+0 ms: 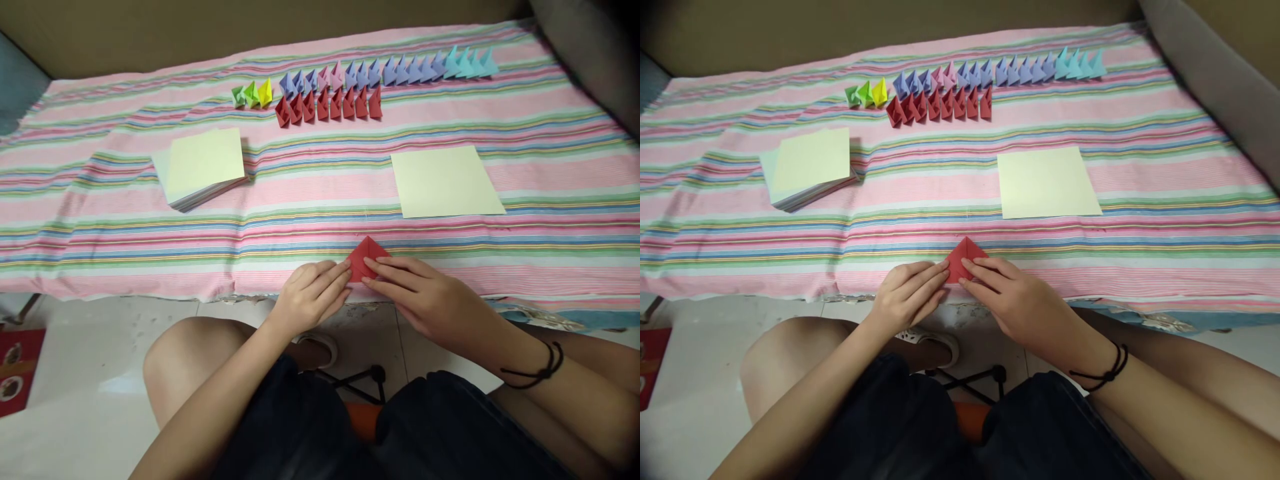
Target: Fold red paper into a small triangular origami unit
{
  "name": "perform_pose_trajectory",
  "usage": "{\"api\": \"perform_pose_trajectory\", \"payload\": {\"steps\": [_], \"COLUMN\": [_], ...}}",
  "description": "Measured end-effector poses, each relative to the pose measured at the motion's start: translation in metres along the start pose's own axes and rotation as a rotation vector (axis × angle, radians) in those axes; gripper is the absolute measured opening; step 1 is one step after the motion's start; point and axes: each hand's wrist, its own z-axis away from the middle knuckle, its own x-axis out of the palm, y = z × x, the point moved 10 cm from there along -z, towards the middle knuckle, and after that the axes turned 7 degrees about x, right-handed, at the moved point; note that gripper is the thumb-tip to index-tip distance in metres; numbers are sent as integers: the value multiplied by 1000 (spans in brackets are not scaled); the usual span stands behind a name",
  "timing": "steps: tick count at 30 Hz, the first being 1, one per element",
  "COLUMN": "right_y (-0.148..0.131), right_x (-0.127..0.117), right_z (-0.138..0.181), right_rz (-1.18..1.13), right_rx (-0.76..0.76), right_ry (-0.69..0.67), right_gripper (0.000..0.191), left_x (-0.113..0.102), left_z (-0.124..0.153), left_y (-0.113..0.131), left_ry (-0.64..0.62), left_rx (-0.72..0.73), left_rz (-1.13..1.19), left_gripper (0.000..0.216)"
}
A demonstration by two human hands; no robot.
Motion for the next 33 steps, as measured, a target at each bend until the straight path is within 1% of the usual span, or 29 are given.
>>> {"api": "perform_pose_trajectory", "payload": {"steps": [4, 9, 11, 15, 20, 23, 27, 29, 33], "right_y": [1, 1, 1, 2, 1, 1, 2, 3, 3], "right_x": [2, 1, 1, 2, 3, 2, 2, 3, 5], "right_z": [-1, -1, -2, -2, -2, -3, -3, -3, -2], "right_rz": [7, -4, -4, -4, -1, 1, -6, -9, -8], "right_rx": [14, 15, 16, 18, 18, 19, 27, 38, 28], "right_ry": [-9, -4, -6, -13, -15, -5, -4, -5, -13], "right_gripper": [40, 37, 37, 39, 39, 38, 38, 38, 42], "left_x": [0, -5, -6, -2, -2, -4, -10, -8, 3], "left_z": [0, 4, 4, 2, 1, 1, 3, 0, -10], "left_y": [-3, -23, -26, -24, -28, -32, -46, -51, -56], "left_ry": [21, 74, 79, 33, 43, 96, 215, 203, 83], "left_rx": [-68, -253, -270, -260, -328, -381, -530, -580, -591], "left_rz": [18, 158, 168, 115, 92, 138, 272, 312, 285], "left_gripper": [32, 31, 30, 24, 22, 21, 14, 12, 8]}}
